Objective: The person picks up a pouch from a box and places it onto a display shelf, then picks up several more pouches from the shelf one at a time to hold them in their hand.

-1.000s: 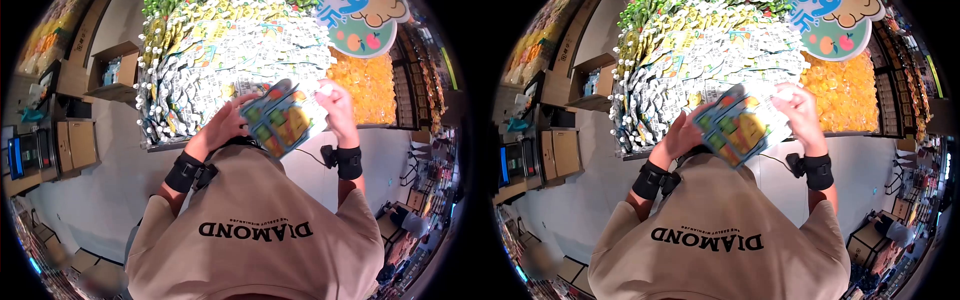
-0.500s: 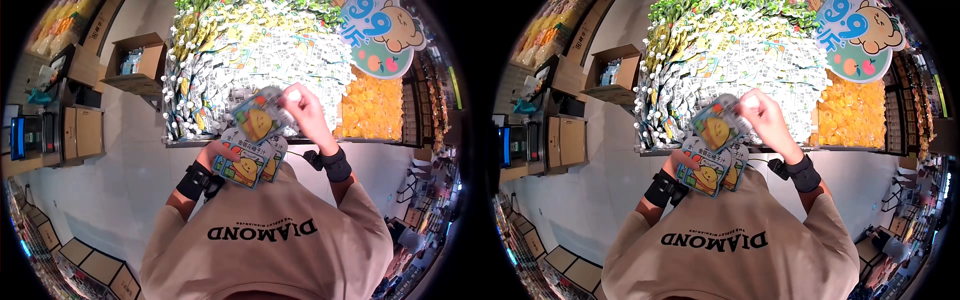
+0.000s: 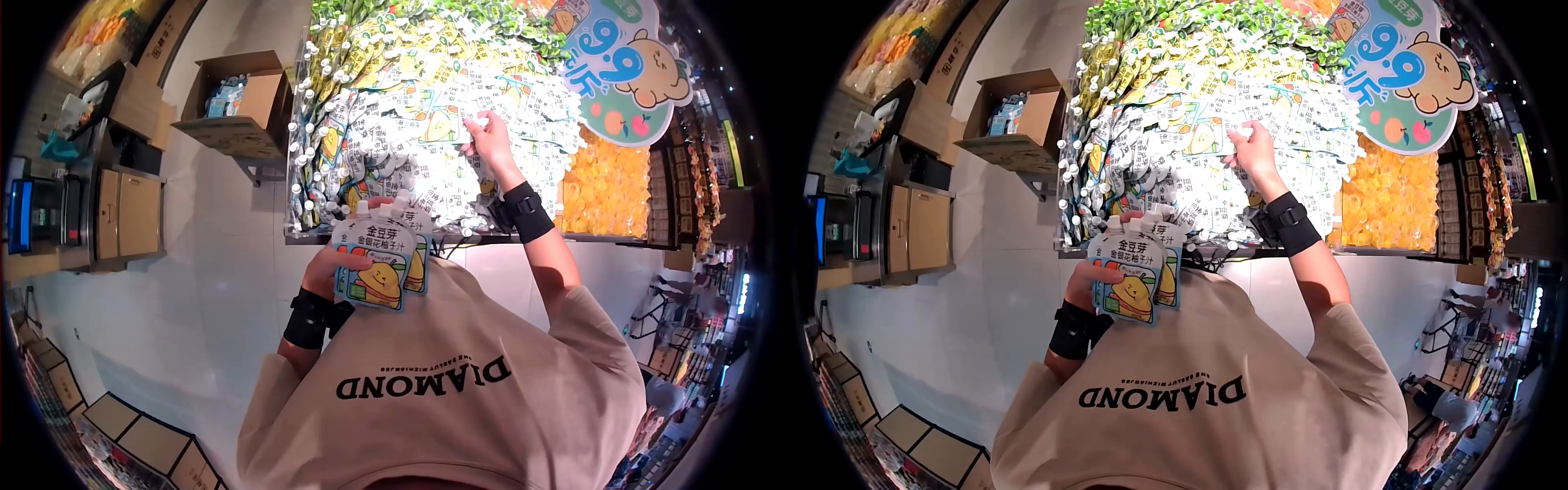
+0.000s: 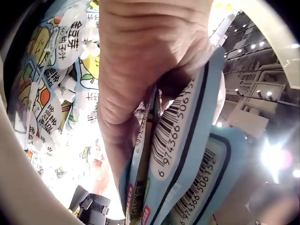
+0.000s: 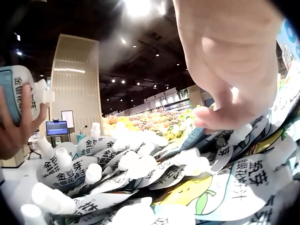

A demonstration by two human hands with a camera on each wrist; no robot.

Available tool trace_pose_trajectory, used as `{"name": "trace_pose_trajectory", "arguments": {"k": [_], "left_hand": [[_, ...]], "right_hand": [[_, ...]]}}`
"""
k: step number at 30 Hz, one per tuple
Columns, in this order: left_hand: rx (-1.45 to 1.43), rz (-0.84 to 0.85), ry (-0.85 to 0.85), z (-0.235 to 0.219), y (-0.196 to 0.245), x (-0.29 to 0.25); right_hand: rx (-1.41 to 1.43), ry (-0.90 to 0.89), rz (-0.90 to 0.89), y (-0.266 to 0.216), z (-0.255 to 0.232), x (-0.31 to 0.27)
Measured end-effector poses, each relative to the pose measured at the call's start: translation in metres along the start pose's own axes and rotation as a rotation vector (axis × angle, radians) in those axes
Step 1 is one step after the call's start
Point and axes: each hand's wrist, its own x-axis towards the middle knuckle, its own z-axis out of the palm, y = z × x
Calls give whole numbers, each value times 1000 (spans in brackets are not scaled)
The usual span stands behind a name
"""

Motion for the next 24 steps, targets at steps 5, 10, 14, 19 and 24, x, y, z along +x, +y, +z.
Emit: {"name": "trace_pose_trajectory", "arguments": {"k": [5, 10, 14, 19, 24], "left_hand": [[-29, 10, 75, -30, -6, -7], [31, 31, 124, -20, 2, -12], [34, 48, 109, -19, 0, -9], [23, 70, -84, 2, 10, 0], [95, 108, -157, 9, 6, 8]], "right_hand": [[-376, -147, -136, -5, 40, 3], [-272, -241, -29, -5, 64, 4], [-560, -264, -291, 29, 77, 26], [-665, -290, -339, -28, 57, -12], [-196, -712, -283, -88, 28, -98]]}}
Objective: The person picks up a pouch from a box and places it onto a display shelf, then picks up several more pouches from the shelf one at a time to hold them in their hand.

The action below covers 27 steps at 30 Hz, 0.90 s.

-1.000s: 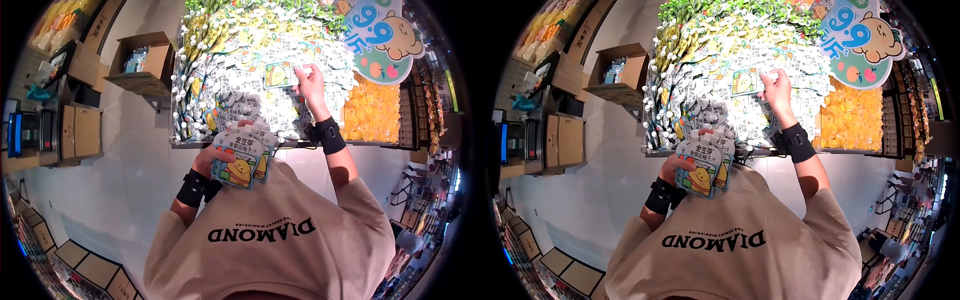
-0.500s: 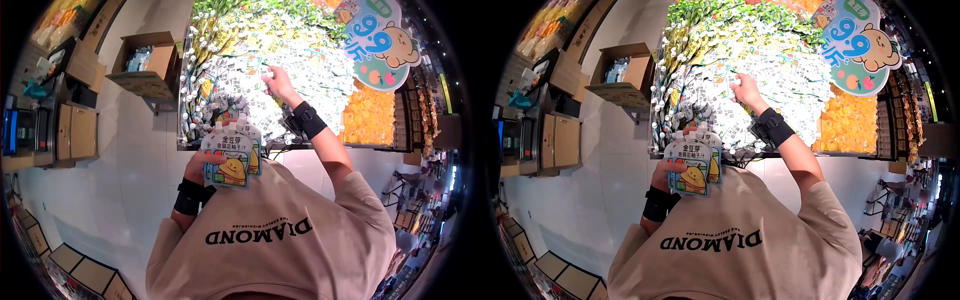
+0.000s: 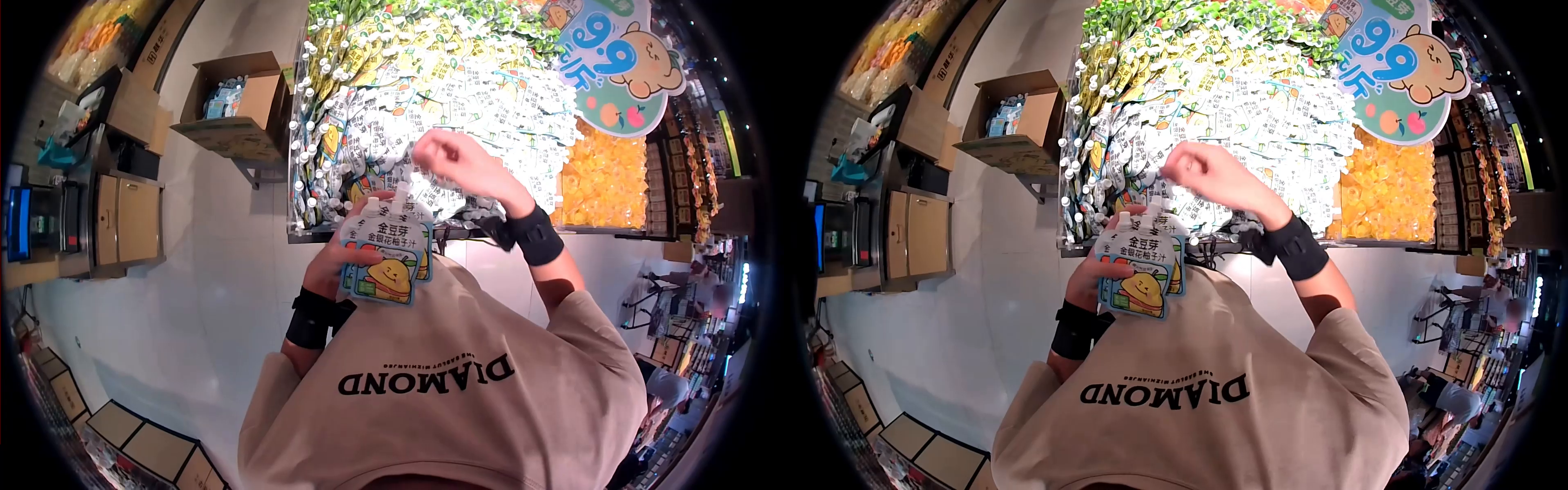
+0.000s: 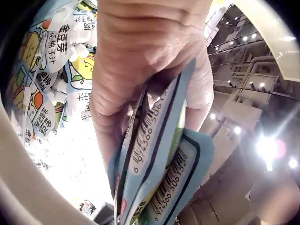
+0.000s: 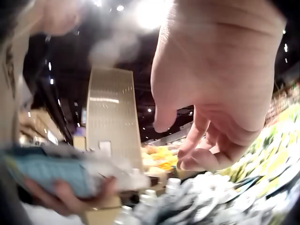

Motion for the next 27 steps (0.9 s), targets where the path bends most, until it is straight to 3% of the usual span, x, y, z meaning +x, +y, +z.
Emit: {"name": "trace_pose_trajectory", "arguments": {"k": [3, 4, 9, 13, 15, 18, 19, 22, 27], "left_hand": [[55, -52, -41, 4, -3, 6], [58, -56, -40, 5, -4, 8], [166, -45, -108, -4, -14, 16], [91, -76, -75, -7, -24, 15], [86, -54, 15, -6, -28, 13], [-8, -25, 41, -4, -26, 4], [43, -9, 68, -7, -26, 1], [-37, 13, 106, -14, -23, -4], [92, 87, 142, -24, -24, -9]], "right_hand": [[-227, -140, 41, -47, 29, -35], [-302, -133, 3, -39, 31, -39], [-142, -123, 90, -19, 30, -44], [-184, -158, 88, -18, 23, -54], [-104, 7, 49, -18, 26, -61], [-91, 30, 86, -3, 4, -64], [7, 62, 229, -3, -7, -66], [47, 224, 135, 20, -45, -65], [181, 404, 115, 37, -92, -49]]}}
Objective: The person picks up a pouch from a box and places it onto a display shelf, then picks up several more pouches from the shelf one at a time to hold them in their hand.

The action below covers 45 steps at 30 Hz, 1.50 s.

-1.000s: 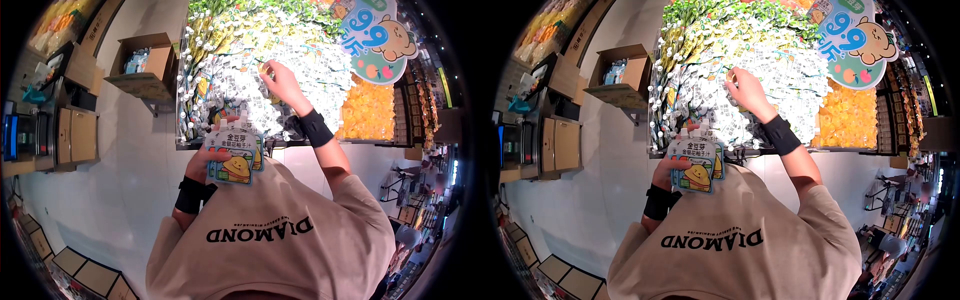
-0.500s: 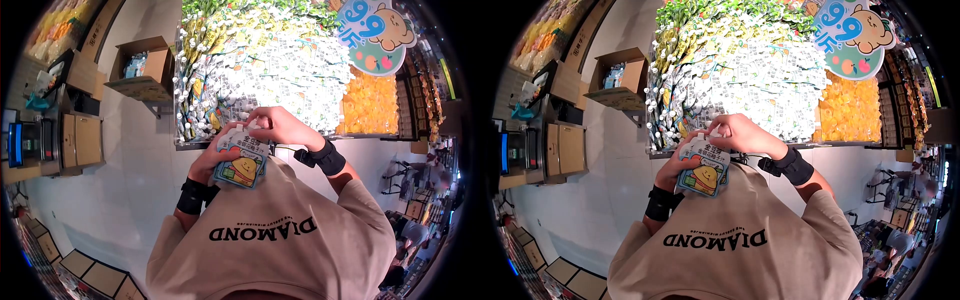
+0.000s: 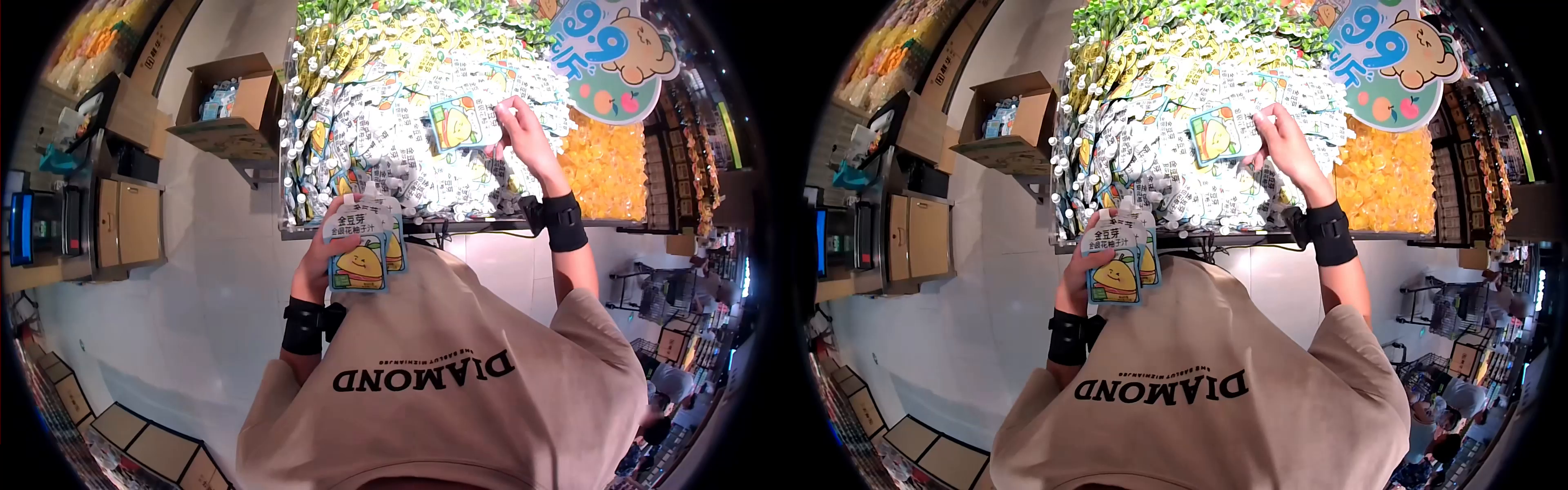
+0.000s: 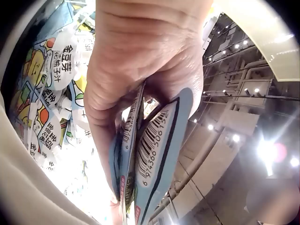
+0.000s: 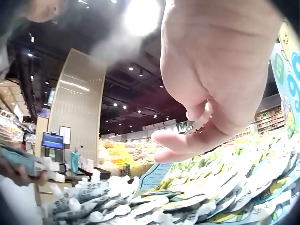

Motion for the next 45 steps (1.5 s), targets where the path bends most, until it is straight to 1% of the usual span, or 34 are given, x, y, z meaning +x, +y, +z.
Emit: {"name": "trace_pose_trajectory", "arguments": {"k": [2, 4, 6, 7, 9, 10, 11, 15, 18, 19, 21, 23, 25, 28, 29, 31, 32, 34, 35, 37, 39, 41, 42, 43, 45], "left_hand": [[-6, 33, 13, 4, 1, -3], [-5, 37, 10, 5, 2, -4], [-5, 45, 9, 3, 2, -4], [22, 55, 1, -1, 1, -3], [46, 68, -1, -3, -1, -5], [53, 70, 9, -2, -1, -6], [62, 73, 17, -2, -1, -6], [36, 93, 31, -6, -5, -7], [5, 79, 28, -6, -9, -7], [-8, 73, 36, -6, -10, -6], [-15, 66, 42, -7, -11, -6], [43, 71, 62, -6, -11, -5], [28, 57, 54, -2, -10, -3], [36, 50, 32, -3, -10, 2], [58, 54, 24, -4, -10, 2], [41, 51, 27, 0, -10, 2], [26, 44, 23, 1, -10, 3], [17, 37, 2, 3, -10, 6], [4, 28, -20, 4, -10, 8], [21, 12, -32, 5, -11, 12], [36, -8, -48, 8, -12, 16], [12, -17, -40, 12, -10, 20], [13, -23, -44, 13, -9, 19], [36, -15, -47, 14, -8, 18], [77, 10, -46, 15, -7, 18]], "right_hand": [[-16, 58, 33, 21, -16, 24], [-16, 84, 58, 32, -18, 41], [-6, 132, 76, 41, -14, 55], [-8, 123, 72, 45, -10, 62], [57, 118, 159, 56, 0, 75], [70, 103, 172, 62, 5, 84], [103, 80, 150, 71, 13, 89], [65, 66, 125, 69, 45, 101], [-127, 38, 90, 70, 65, 106], [-166, 79, 66, 63, 77, 102], [-251, 119, 9, 64, 86, 106], [-233, 102, 19, 62, 90, 103], [-216, 91, 35, 64, 87, 99], [35, 68, 109, 82, 79, 106], [34, 63, 106, 88, 80, 109], [-46, 122, 13, 103, 84, 113], [-43, 120, 12, 109, 84, 118], [-161, 37, 61, 108, 83, 125], [-158, 44, 62, 110, 82, 125], [152, -22, 255, 83, 91, 115], [160, -26, 244, 82, 98, 116], [163, -58, 286, 59, 99, 107], [10, -93, 304, 47, 90, 102], [10, -86, 305, 49, 79, 104], [-481, 35, -9, 55, 54, 125]]}}
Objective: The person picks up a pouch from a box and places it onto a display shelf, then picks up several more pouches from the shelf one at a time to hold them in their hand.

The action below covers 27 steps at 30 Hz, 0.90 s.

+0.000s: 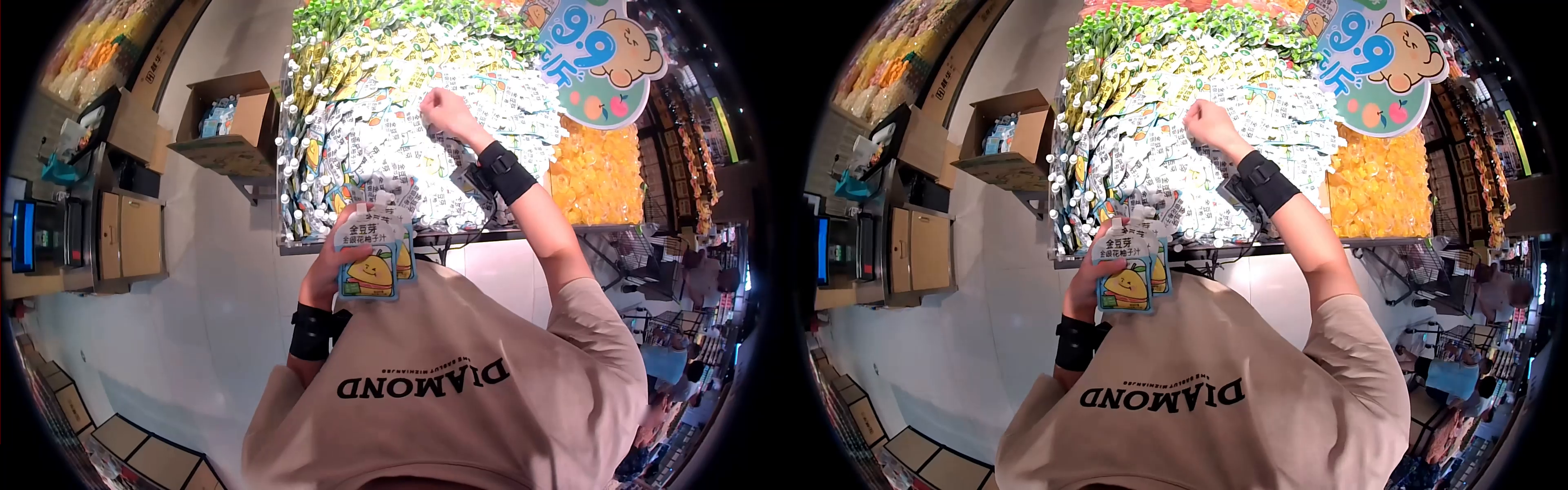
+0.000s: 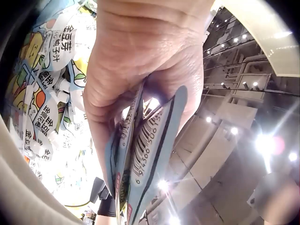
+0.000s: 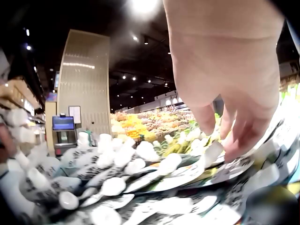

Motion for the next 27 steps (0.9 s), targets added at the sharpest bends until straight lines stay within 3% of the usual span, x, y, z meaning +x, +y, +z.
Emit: {"name": "trace_pose_trajectory", "arguments": {"k": [2, 3, 4, 7, 9, 13, 16, 22, 26, 27], "left_hand": [[-11, 3, 9, -1, 0, -5], [-16, 5, 13, -2, 1, -7], [-15, 8, 13, -5, 0, -8], [-17, 16, 18, -12, -3, -10], [11, 24, 44, -13, -1, -13], [-9, 46, 53, -16, 0, -17], [-35, 63, 64, -16, 3, -20], [-45, 72, 66, -23, 5, -19], [-72, 67, 56, -28, 8, -17], [-80, 55, 38, -30, 7, -17]], "right_hand": [[-452, 279, -206, 16, -17, 27], [-569, 308, -265, 14, -23, 30], [-678, 286, -174, 18, -21, 43], [-739, 294, -128, 23, -11, 59], [-798, 198, -16, 23, -6, 71], [-837, 275, -148, 27, -6, 72], [-430, 360, -201, 17, -19, 70], [69, 253, -193, 3, -41, 71], [155, 257, -205, -2, -44, 74], [151, 329, -224, 5, -44, 84]]}}
